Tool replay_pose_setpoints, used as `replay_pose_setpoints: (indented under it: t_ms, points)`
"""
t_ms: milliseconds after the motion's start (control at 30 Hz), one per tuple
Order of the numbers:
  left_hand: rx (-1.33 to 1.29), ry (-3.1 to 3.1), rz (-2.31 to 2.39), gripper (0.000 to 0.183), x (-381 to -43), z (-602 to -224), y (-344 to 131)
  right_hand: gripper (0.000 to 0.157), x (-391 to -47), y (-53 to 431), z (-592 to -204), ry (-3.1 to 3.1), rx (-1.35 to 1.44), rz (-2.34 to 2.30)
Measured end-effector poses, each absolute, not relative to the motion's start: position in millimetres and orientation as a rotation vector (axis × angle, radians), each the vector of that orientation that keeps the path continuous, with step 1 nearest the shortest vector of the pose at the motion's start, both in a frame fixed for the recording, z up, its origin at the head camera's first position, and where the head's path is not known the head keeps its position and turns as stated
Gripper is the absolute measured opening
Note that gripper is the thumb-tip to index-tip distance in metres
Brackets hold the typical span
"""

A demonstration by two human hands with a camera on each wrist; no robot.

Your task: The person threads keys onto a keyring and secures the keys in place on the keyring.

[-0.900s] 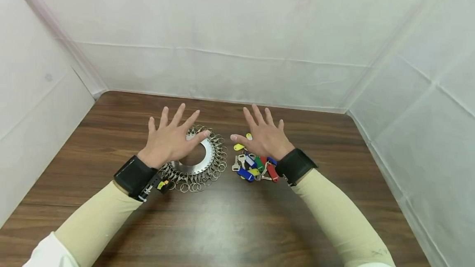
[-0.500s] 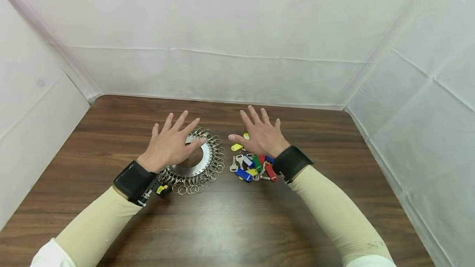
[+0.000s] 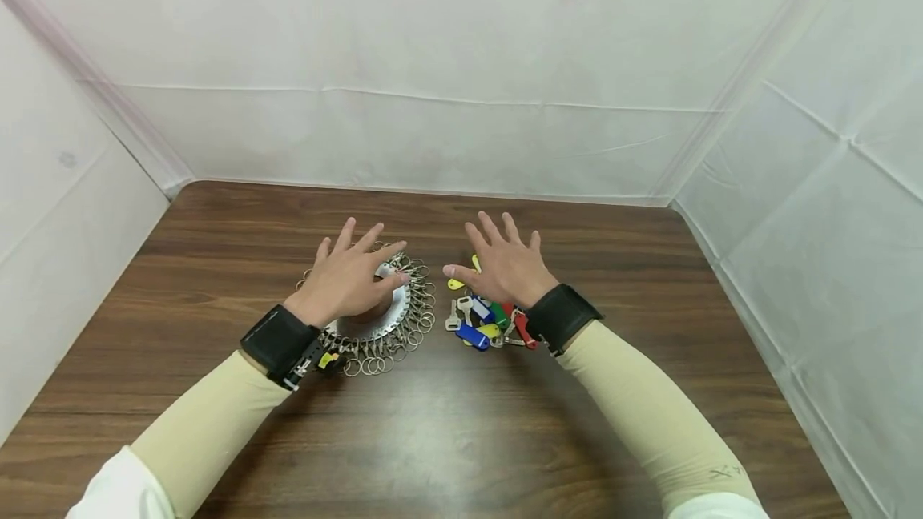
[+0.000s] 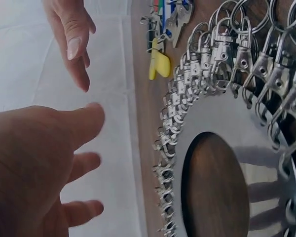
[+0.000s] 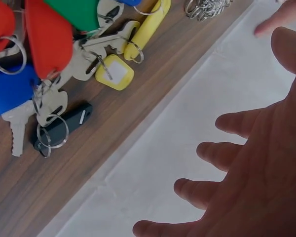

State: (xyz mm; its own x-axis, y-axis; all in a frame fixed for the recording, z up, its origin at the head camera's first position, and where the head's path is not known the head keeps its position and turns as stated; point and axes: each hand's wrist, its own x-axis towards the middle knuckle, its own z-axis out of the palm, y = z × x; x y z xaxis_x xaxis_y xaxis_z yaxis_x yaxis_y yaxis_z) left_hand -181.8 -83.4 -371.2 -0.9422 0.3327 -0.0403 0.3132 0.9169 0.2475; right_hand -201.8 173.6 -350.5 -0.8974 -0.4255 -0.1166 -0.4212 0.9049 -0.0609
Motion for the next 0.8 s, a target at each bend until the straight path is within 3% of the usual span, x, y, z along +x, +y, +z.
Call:
replay_pose_setpoints:
  t_ms: [433,800]
  points:
    - [0.761,3.023,0.501,0.028,-193,-391,-69,0.073,-196,172,-365,2.933,-0.652,-0.037]
    - [0.824,3.050,0.533,0.025,-199,-395,-65,0.067,-192,172,-369,2.934,-0.663,-0.045]
